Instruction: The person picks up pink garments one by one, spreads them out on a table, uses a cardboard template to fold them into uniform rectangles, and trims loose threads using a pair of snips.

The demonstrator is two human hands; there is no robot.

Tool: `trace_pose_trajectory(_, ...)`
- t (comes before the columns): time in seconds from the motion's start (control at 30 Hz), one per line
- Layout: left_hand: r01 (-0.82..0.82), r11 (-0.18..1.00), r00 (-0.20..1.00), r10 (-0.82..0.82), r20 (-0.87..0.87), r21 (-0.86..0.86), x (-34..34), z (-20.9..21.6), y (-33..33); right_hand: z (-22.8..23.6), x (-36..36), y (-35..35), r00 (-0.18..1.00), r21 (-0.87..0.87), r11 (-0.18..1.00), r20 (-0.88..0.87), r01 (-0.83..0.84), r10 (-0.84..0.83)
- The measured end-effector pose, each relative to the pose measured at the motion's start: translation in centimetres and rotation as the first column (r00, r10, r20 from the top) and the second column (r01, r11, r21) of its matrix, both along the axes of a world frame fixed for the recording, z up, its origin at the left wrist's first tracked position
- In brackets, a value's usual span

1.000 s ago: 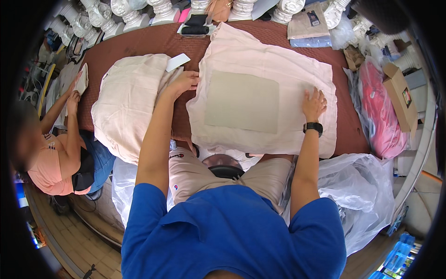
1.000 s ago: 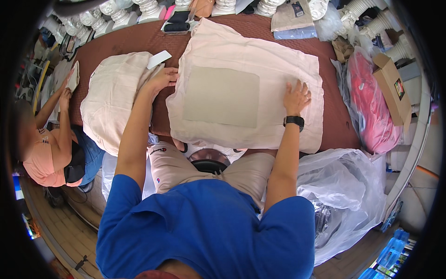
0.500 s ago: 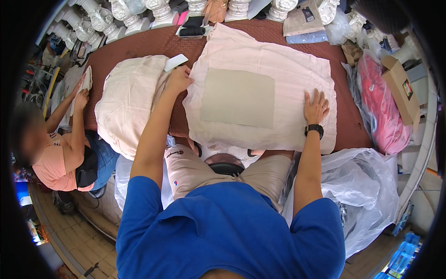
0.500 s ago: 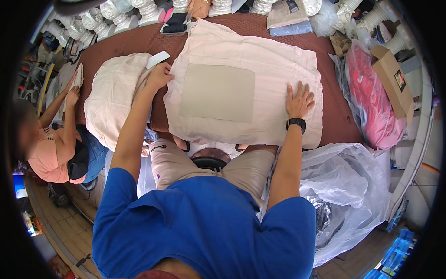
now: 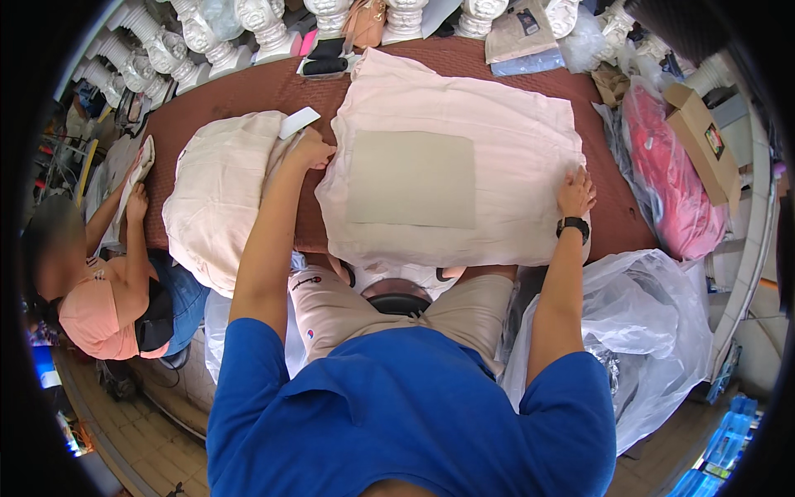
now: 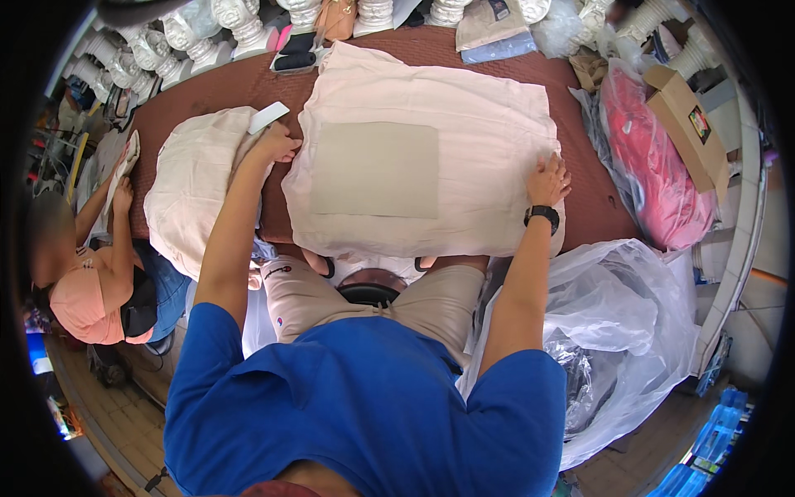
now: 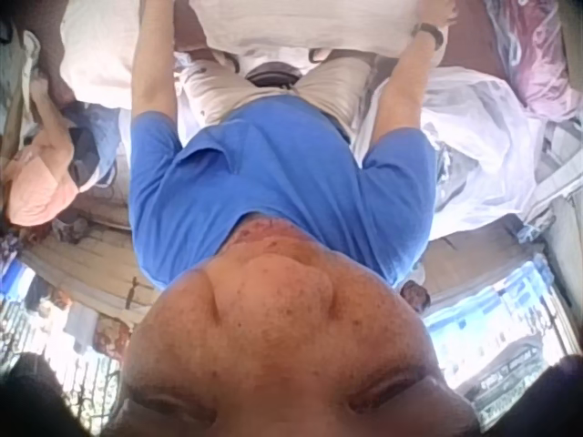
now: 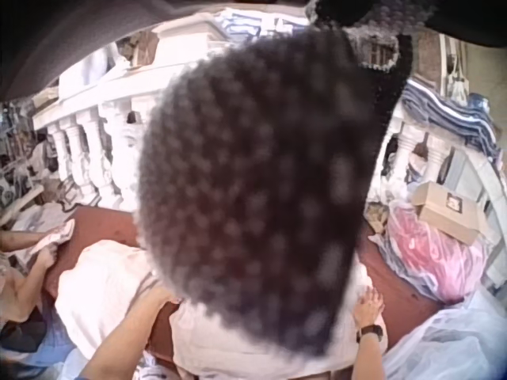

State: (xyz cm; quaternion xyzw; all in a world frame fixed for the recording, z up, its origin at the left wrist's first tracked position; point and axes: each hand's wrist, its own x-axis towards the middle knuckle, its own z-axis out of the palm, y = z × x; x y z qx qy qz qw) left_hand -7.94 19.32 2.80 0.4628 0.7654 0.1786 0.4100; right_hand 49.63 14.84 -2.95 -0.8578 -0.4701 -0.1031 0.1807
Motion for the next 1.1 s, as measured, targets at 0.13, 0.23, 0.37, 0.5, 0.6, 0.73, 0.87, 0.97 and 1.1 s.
trace_pose_trajectory(0.13,0.271,0.959,0.958,-0.261,-0.115,0.086,-3.1,-3.0,-0.5,-1.2,0.0,-0.4,0.998,0.022,0.999,0.061,-0.036,0.034)
trace_pose_trajectory(0.23,0.366,0.884,0.917,-0.291,-0.272,0.289,-0.7,-2.7,-2.2,-1.4,0.3,-1.0,0.997,0.054,0.998,0.076,-0.021,0.016)
trace_pose_trajectory(0.37,0.286,0.87,0.943,-0.183,-0.277,0.4,-1.3,-3.2,-2.8,-0.9,-0.5,-0.9,0.997,0.053,0.998,0.075,-0.033,0.029)
trace_pose_trajectory(0.5,0.008,0.986,0.841,-0.095,0.532,0.164,-1.1,-1.6,-2.5,-0.9,-0.3,-1.1,0.997,0.074,0.997,0.072,-0.025,0.02)
trace_pose_trajectory(0.6,0.017,1.0,0.497,-0.02,0.868,0.013,-1.6,-1.3,-2.6,-0.8,-0.5,-1.0,0.997,0.084,0.996,0.069,-0.024,0.018)
trace_pose_trajectory(0.73,-0.006,0.994,0.646,-0.081,0.759,0.11,-1.0,-1.6,-3.7,-0.8,-0.7,-1.0,0.997,0.099,0.995,0.068,-0.028,0.021)
trace_pose_trajectory(0.87,-0.037,0.98,0.698,-0.115,0.707,0.195,0.6,-1.2,-3.8,-0.8,-0.3,-1.3,0.997,0.103,0.995,0.076,-0.017,0.009)
trace_pose_trajectory(0.97,0.002,0.937,0.712,-0.247,0.658,0.349,-1.4,-3.1,-2.9,-0.8,-0.7,-1.0,0.996,0.113,0.993,0.078,-0.039,0.03)
trace_pose_trajectory(1.1,0.036,0.887,0.847,-0.271,0.457,0.46,-1.9,-2.8,-2.4,-0.8,-0.4,-1.2,0.996,0.11,0.993,0.081,-0.032,0.023)
